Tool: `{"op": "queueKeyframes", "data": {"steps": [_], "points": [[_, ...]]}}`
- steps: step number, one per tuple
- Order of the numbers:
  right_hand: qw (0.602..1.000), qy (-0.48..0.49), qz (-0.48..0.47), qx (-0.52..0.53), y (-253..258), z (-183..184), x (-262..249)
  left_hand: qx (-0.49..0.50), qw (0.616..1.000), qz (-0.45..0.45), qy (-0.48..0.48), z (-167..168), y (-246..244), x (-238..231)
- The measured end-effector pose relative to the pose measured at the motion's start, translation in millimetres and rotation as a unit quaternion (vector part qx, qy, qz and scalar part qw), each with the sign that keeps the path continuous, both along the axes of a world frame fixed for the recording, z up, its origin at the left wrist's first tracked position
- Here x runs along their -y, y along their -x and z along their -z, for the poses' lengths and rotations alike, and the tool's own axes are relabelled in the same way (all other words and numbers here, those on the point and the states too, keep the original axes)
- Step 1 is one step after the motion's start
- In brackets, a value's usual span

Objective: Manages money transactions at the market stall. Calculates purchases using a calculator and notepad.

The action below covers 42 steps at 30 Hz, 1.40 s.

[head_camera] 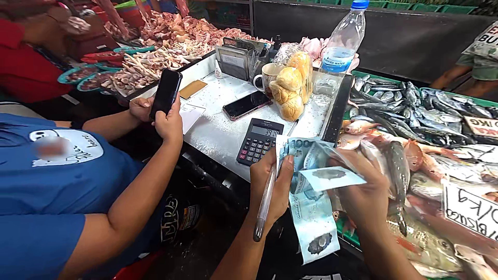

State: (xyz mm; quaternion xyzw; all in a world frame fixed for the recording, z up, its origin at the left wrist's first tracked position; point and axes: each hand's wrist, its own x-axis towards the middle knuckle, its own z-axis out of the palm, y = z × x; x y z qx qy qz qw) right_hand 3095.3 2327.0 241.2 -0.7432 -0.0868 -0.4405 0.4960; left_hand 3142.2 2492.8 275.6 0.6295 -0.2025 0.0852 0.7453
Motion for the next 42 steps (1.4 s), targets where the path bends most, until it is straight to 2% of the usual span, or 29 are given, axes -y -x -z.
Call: {"op": "queueKeyframes", "data": {"steps": [3,6,9,12,17,22,28,32,36,42], "points": [[0.997,0.052,-0.036,0.041,6,4,5,0.016,0.999,-0.028,0.008,2,-3,-2],[0.982,0.074,-0.171,0.024,9,10,14,0.021,0.999,-0.046,-0.005,-1,-6,-6],[0.964,0.015,-0.262,-0.04,7,10,17,0.028,0.999,-0.028,-0.005,0,-8,-8],[0.959,-0.124,-0.233,-0.103,2,-1,8,0.037,0.999,0.0,0.001,2,-8,-9],[0.976,-0.078,-0.079,-0.187,-3,-25,-4,0.031,0.999,0.023,0.004,-1,-7,-11],[0.966,-0.15,-0.123,-0.169,-3,-26,-6,-0.011,0.998,0.036,0.043,0,-10,-11],[0.945,-0.219,-0.168,-0.174,-3,-30,-2,-0.052,0.99,0.093,0.091,5,-12,-14],[0.932,-0.248,-0.192,-0.184,-6,-28,1,-0.024,0.997,0.021,0.073,-1,-11,-9],[0.939,-0.198,-0.212,-0.184,-8,-23,4,0.05,0.996,-0.063,0.045,-7,-7,-3],[0.932,-0.186,-0.215,-0.225,-10,-29,3,0.066,0.994,-0.06,0.067,-9,-6,-2]]}}
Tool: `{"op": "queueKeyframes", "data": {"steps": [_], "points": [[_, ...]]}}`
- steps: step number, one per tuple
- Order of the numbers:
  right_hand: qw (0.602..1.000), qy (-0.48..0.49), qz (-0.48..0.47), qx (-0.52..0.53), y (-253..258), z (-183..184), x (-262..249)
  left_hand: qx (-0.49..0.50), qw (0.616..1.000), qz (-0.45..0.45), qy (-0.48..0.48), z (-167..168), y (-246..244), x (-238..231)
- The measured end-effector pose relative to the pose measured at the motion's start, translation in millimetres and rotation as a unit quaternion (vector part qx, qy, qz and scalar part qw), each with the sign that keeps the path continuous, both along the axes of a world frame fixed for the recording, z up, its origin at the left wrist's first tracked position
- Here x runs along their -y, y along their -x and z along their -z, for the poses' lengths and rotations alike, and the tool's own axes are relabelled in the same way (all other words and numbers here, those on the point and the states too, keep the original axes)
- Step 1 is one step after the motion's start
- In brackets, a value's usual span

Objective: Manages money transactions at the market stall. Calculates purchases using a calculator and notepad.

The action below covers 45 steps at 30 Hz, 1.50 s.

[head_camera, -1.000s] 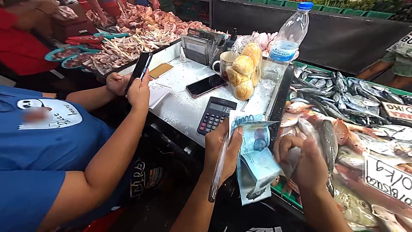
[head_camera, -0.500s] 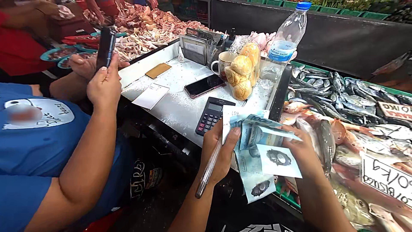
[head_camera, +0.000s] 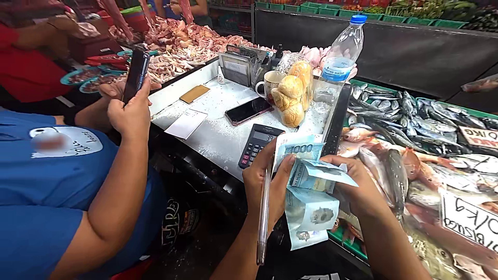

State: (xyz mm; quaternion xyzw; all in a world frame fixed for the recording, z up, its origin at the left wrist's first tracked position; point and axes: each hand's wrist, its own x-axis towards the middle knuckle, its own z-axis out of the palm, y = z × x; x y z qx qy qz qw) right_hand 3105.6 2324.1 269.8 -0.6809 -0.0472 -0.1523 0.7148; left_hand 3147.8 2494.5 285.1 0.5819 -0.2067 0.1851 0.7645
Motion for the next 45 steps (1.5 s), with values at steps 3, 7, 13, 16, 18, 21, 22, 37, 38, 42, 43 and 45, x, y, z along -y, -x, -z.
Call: {"op": "queueKeyframes", "data": {"steps": [3,7,13,16,18,21,22,37,38,42,43,45], "points": [[0.998,0.016,-0.039,-0.036,1,-7,0,0.039,0.998,-0.038,0.009,2,1,2],[0.994,0.07,-0.067,-0.04,0,-8,0,0.077,0.985,-0.155,0.006,4,3,3],[0.996,0.076,-0.03,-0.04,26,-9,-30,0.03,0.973,-0.202,0.106,7,2,-37],[0.996,0.091,0.02,-0.018,41,-10,-49,-0.008,0.972,-0.168,0.162,-1,-3,-74],[0.993,0.106,0.044,-0.01,55,-12,-67,0.0,0.975,-0.156,0.161,2,-4,-104],[0.993,0.103,0.061,0.003,76,-10,-104,0.125,0.975,-0.177,0.045,21,10,-165],[0.994,0.096,0.057,-0.002,81,-6,-120,0.177,0.97,-0.169,-0.014,27,20,-192],[0.96,0.096,-0.026,-0.261,-102,34,-273,0.024,0.989,-0.118,-0.087,84,132,-342],[0.955,0.09,-0.02,-0.281,-114,36,-272,0.025,0.991,-0.096,-0.087,87,133,-344],[0.936,0.095,-0.003,-0.338,-133,44,-258,0.0,0.991,0.012,-0.13,106,117,-338],[0.932,0.102,-0.005,-0.348,-133,44,-253,-0.008,0.987,0.018,-0.161,113,106,-330],[0.924,0.129,-0.012,-0.359,-134,47,-244,-0.039,0.97,0.007,-0.239,128,79,-310]]}}
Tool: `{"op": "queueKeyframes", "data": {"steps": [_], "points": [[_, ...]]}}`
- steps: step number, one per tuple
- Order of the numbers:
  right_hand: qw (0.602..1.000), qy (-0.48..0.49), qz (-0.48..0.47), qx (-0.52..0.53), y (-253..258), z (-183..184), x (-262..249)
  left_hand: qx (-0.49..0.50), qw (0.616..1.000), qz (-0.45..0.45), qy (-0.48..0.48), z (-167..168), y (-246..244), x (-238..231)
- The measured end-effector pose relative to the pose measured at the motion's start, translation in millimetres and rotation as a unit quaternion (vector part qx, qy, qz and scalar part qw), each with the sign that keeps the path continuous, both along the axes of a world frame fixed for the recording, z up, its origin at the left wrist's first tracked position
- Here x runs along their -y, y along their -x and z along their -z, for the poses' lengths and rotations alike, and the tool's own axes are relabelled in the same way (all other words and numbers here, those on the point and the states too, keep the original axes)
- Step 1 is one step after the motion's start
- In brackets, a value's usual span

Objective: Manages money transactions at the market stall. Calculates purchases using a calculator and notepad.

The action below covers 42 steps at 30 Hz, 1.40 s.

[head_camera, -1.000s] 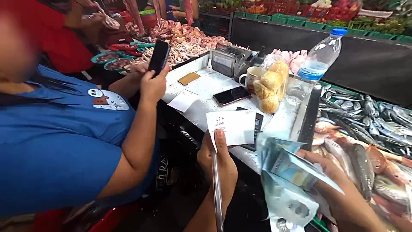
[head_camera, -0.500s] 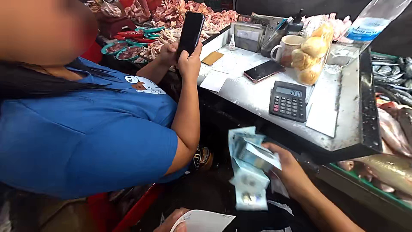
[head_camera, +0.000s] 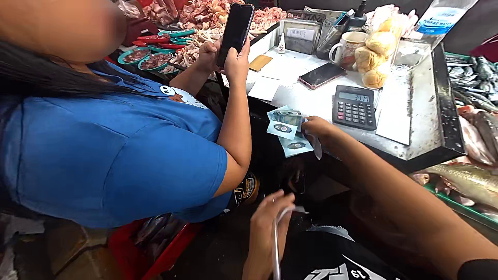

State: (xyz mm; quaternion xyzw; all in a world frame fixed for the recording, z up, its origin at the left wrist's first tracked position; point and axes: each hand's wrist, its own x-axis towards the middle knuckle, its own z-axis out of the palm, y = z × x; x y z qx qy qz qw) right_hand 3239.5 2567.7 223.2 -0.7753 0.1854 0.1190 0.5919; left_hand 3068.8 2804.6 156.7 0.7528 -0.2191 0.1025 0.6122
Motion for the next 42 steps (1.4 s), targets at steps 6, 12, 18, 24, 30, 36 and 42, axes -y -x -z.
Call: {"op": "queueKeyframes", "data": {"steps": [6,12,18,24,30,36,42], "points": [[0.998,-0.057,-0.006,0.009,19,-14,23,-0.312,0.882,0.01,0.352,38,-84,54],[0.987,-0.161,0.014,-0.003,35,-15,49,-0.298,0.779,-0.019,0.552,33,-129,102],[0.978,-0.209,0.012,-0.011,35,-15,51,-0.291,0.777,-0.04,0.556,27,-137,122],[0.985,-0.171,-0.027,0.012,14,-14,17,-0.256,0.809,-0.075,0.523,22,-120,109],[0.985,-0.161,-0.059,-0.025,-27,18,-22,-0.24,0.792,-0.1,0.552,28,-95,87],[0.999,-0.034,-0.019,-0.031,-80,41,-76,-0.25,0.769,-0.122,0.576,32,-75,68],[0.997,0.065,-0.03,0.021,-91,64,-80,-0.272,0.752,-0.11,0.591,32,-60,52]]}}
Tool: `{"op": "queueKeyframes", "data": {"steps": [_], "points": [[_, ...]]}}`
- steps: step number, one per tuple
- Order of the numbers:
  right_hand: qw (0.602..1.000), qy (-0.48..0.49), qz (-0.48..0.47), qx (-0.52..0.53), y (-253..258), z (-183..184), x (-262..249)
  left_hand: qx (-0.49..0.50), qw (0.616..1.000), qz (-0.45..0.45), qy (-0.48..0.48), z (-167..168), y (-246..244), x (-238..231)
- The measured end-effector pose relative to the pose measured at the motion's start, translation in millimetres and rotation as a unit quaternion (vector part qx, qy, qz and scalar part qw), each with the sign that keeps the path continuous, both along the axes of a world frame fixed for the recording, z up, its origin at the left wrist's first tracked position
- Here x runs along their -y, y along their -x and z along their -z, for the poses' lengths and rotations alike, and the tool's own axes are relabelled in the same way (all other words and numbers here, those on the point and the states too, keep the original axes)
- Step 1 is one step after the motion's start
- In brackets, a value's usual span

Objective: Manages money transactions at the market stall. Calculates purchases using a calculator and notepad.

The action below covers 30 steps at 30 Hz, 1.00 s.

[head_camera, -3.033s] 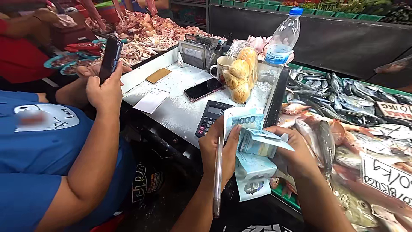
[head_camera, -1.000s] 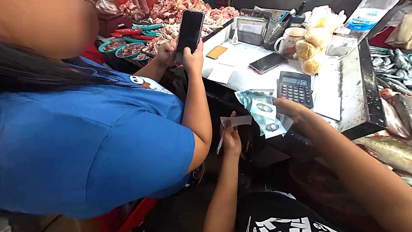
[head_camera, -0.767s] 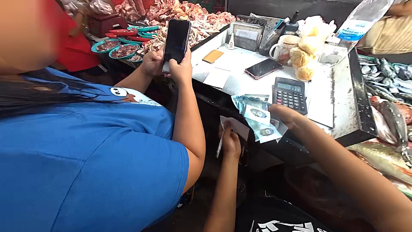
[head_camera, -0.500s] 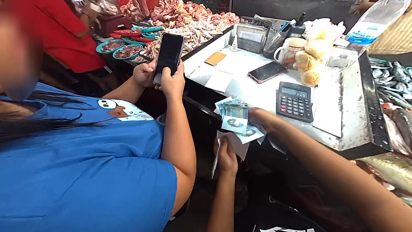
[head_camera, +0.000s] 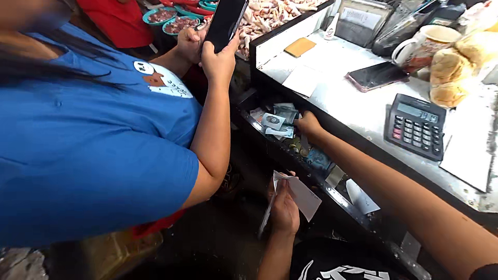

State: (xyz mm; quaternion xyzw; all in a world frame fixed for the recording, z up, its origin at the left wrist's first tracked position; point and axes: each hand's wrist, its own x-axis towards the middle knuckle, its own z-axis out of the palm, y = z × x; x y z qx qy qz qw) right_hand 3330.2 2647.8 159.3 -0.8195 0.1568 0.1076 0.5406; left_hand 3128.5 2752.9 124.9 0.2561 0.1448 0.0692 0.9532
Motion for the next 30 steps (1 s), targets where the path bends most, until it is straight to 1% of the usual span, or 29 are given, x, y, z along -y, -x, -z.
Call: {"op": "queueKeyframes", "data": {"steps": [2,4,6,8,10,13,16,18,21,24,25,27,28,30], "points": [[0.999,0.018,-0.007,0.048,2,6,-3,0.003,1.0,0.006,0.001,0,4,-5],[0.991,0.089,-0.039,0.092,5,2,-7,0.009,1.0,0.013,0.005,1,7,-11],[0.965,0.188,-0.099,0.155,9,-8,-13,0.007,1.0,0.019,0.017,2,10,-14],[0.941,0.241,-0.15,0.181,5,-13,-21,0.005,0.999,0.026,0.029,4,12,-17],[0.934,0.261,-0.17,0.173,-8,-14,-30,0.007,0.999,0.028,0.037,6,12,-19],[0.941,0.279,-0.15,0.122,-36,-18,-44,0.014,0.998,0.036,0.039,8,10,-21],[0.948,0.283,-0.132,0.065,-52,-24,-54,0.013,0.998,0.047,0.039,10,10,-23],[0.945,0.293,-0.146,0.022,-57,-23,-55,0.013,0.998,0.054,0.041,9,9,-24],[0.907,0.374,-0.191,-0.01,-58,-26,-57,0.009,0.998,0.059,0.032,7,8,-25],[0.878,0.428,-0.212,0.008,-50,-36,-58,0.025,0.998,0.057,0.033,8,10,-27],[0.873,0.435,-0.22,0.012,-44,-41,-58,0.026,0.998,0.048,0.011,8,12,-27],[0.874,0.424,-0.235,0.028,-32,-50,-55,-0.005,0.995,0.011,-0.095,6,16,-25],[0.878,0.41,-0.244,0.046,-24,-53,-51,-0.014,0.988,-0.015,-0.152,5,18,-24],[0.894,0.353,-0.257,0.099,-4,-58,-34,0.012,0.975,-0.057,-0.213,3,17,-27]]}}
